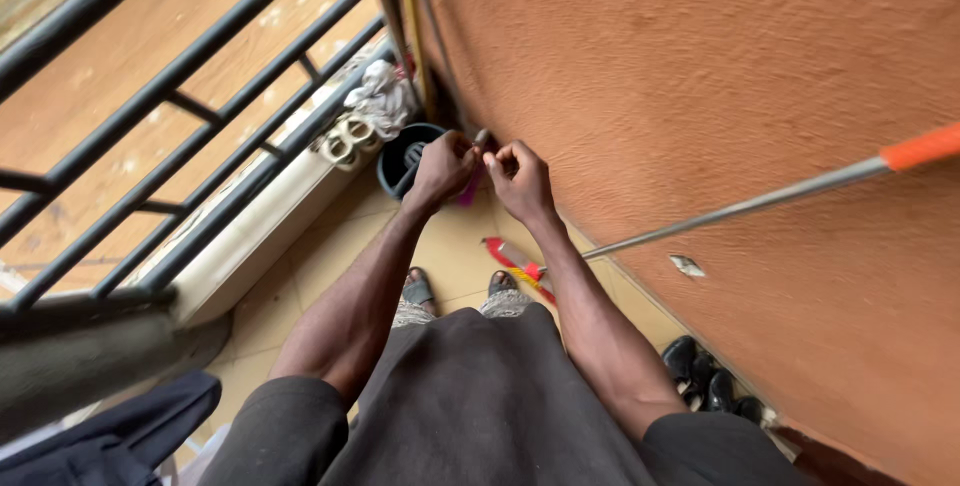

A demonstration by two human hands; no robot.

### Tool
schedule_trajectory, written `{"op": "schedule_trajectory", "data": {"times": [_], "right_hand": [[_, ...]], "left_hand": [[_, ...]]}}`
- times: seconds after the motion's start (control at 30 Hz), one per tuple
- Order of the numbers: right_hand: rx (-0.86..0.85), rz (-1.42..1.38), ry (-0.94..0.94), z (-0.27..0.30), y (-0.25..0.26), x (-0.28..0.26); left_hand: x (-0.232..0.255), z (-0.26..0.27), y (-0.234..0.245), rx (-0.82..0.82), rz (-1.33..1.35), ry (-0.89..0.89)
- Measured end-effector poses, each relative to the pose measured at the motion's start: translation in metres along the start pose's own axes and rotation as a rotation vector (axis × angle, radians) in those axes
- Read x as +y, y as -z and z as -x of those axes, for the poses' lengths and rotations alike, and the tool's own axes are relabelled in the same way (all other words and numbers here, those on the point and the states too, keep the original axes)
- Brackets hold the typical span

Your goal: The person sweeps a tiled balcony floor using a broom, moving debris toward a doorway. They briefly pause to reposition a pair of shoes before resuming sweeping.

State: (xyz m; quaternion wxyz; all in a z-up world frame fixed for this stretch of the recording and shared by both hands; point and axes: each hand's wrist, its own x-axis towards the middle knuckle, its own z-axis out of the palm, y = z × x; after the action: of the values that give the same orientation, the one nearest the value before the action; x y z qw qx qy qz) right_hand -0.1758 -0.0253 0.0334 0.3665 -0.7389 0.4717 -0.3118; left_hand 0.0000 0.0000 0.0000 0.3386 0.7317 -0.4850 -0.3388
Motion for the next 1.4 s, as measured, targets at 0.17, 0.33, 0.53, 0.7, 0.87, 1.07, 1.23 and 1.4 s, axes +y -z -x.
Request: {"op": "schedule_trajectory", "data": {"times": [0.17,0.33,0.53,0.7,0.87,1.07,1.23,1.4], "right_hand": [[-0.205,-0.227,-0.201,0.002,-0.092,0.065],[-0.324,-0.129,-0.263,-0.034,-0.173,0.16],[-0.31,-0.073,-0.242,-0.067,-0.294,0.315],[-0.32,-0.124,-0.298,-0.084,-0.351,0.409],[-0.314,0.019,-0.219,-0.109,-0.376,0.474],[-0.348,0.183,-0.249,-0.123,-0.406,0.559],[-0.408,-0.019,-0.591,-0.146,-0.419,0.56],[-0.547,0.096,-0.619,-0.13,-0.417,0.503]], "left_hand": [[-0.143,-0.003,0.01,-0.084,-0.09,0.33],[-0.255,-0.021,0.007,-0.188,-0.26,0.527],[-0.37,-0.07,-0.064,0.054,-0.096,0.581],[-0.425,-0.111,-0.118,0.213,0.1,0.675],[-0.475,-0.144,-0.15,0.376,0.023,0.623],[-0.538,-0.148,-0.179,0.343,0.064,0.708],[-0.572,-0.162,-0.186,0.299,0.282,0.772],[-0.585,-0.117,-0.175,0.356,0.31,0.852]]}}
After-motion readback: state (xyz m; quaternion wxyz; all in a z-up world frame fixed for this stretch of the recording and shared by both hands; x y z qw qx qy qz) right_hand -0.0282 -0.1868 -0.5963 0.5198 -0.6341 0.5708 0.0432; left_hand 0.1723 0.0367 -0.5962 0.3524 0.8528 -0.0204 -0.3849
